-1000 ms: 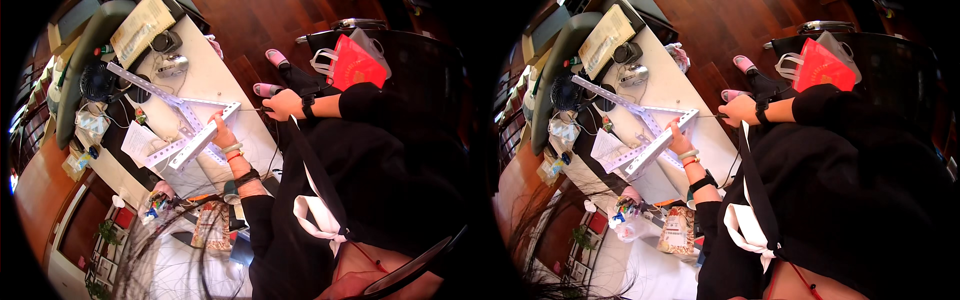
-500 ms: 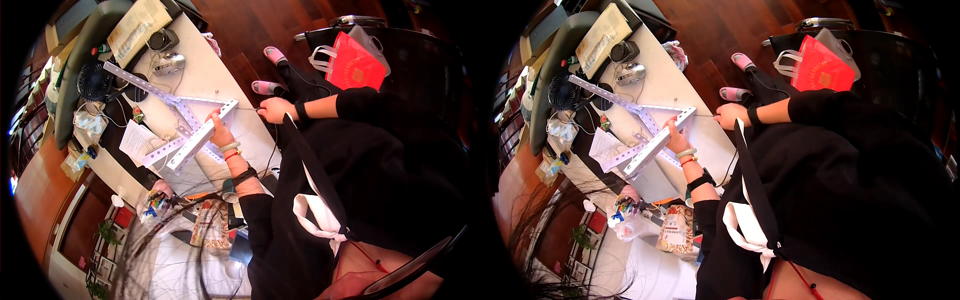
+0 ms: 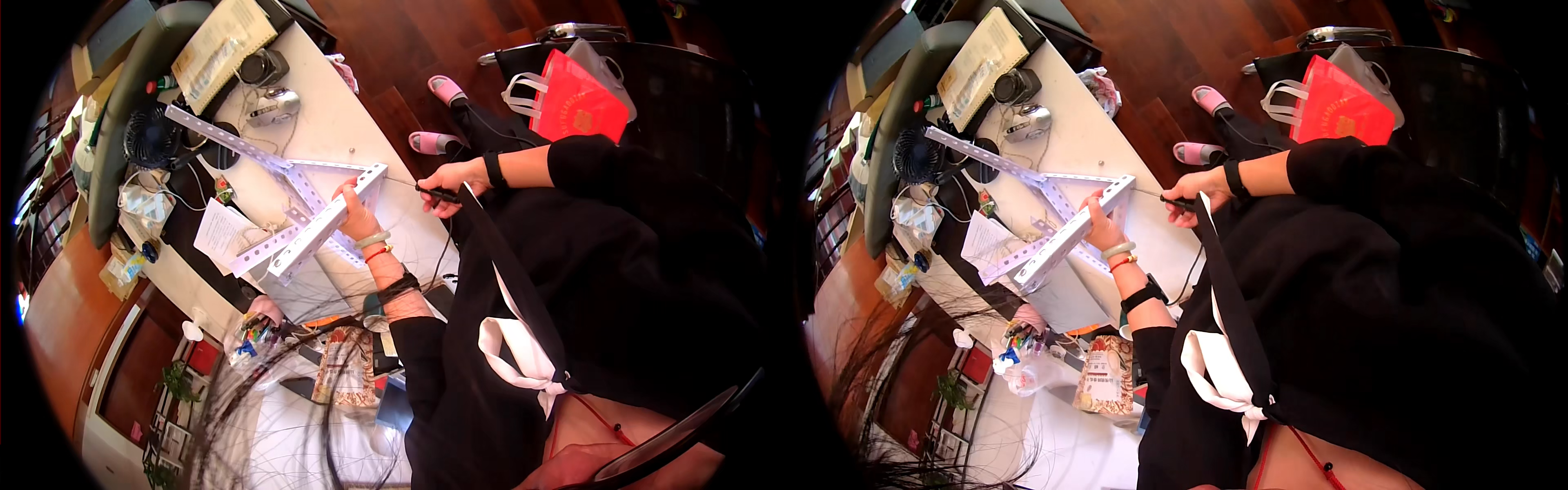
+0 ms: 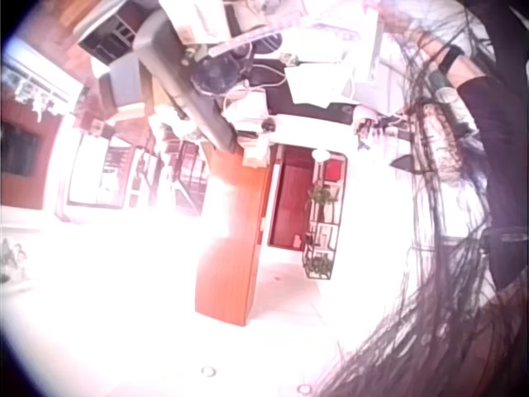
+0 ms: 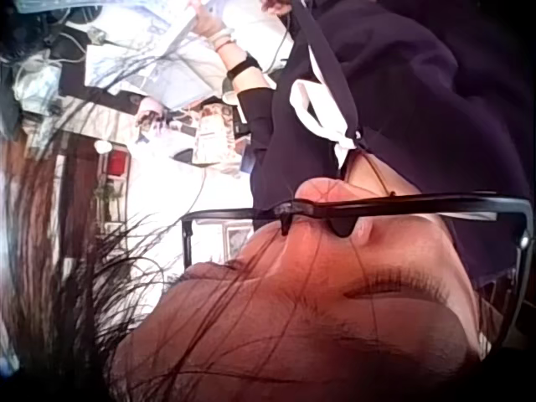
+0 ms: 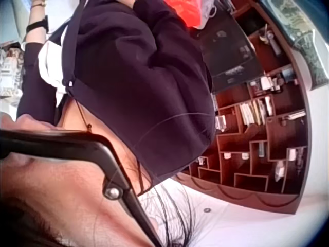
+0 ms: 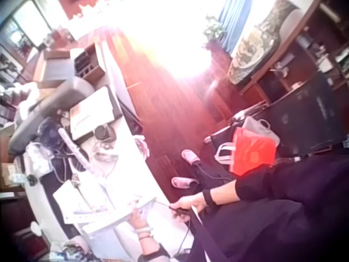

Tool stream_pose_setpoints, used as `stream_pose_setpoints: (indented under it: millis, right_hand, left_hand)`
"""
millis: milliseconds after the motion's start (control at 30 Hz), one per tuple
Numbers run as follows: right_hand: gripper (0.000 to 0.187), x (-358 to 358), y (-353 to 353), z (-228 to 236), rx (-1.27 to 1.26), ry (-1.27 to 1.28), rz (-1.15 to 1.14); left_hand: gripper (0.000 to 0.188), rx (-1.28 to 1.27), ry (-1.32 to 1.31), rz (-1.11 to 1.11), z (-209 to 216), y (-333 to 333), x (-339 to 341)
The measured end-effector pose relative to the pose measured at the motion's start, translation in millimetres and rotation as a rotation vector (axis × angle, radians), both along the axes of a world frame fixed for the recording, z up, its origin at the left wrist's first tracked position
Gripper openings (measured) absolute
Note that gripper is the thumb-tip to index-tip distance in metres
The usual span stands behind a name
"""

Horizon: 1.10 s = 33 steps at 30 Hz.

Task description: The person assembles a white metal structural component using a screwdriver to tighten screws, then places the assembled piece into a red shopping bag.

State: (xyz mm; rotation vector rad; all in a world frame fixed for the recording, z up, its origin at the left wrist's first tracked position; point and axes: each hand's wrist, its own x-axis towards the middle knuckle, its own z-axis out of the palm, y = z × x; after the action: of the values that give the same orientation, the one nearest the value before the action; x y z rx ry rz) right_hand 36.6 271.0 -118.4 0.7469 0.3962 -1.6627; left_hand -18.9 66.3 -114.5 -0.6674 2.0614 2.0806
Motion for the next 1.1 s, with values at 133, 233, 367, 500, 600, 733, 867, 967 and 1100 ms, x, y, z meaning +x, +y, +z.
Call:
stream_pose_setpoints:
  millis: [133,233,367,500,600,733,867,967,1100]
  right_hand:
    - [0.027,11,-6,-14,0.608,0.923,0.429]
    - [0.03,1,5,-7,1.121,1.578,0.749]
    - [0.03,0,8,-7,1.015,1.276,0.602]
    - [0.031,-7,9,-9,0.091,0.153,0.128]
    - [0.026,5,7,-5,-0.04,0.081,-0.03]
    - [0.026,7,-4,8,0.579,0.742,0.326]
    - [0.015,-1,7,-1,1.059,1.557,0.791]
    - [0.019,-7,14,-11,1.011,1.398,0.621]
    - [0.033,-7,12,-23,0.418,0.487,0.312]
  left_hand:
    - [0.021,-0.012,-0.016,0.04,4,-1,4]
    - [0.021,-0.034,-0.005,0.033,2,-1,4]
    - [0.021,-0.028,0.01,0.006,0,8,0]
    - [0.022,-0.024,0.015,0.045,-1,2,3]
    - [0.021,-0.006,0.008,0.037,0,1,1]
    - [0.019,-0.006,0.011,0.05,3,7,2]
    - [0.02,-0.01,0.008,0.056,3,3,3]
    - [0.021,-0.021,0.0,0.053,3,2,-2]
    - [0.021,0.044,-0.026,0.065,5,2,-1]
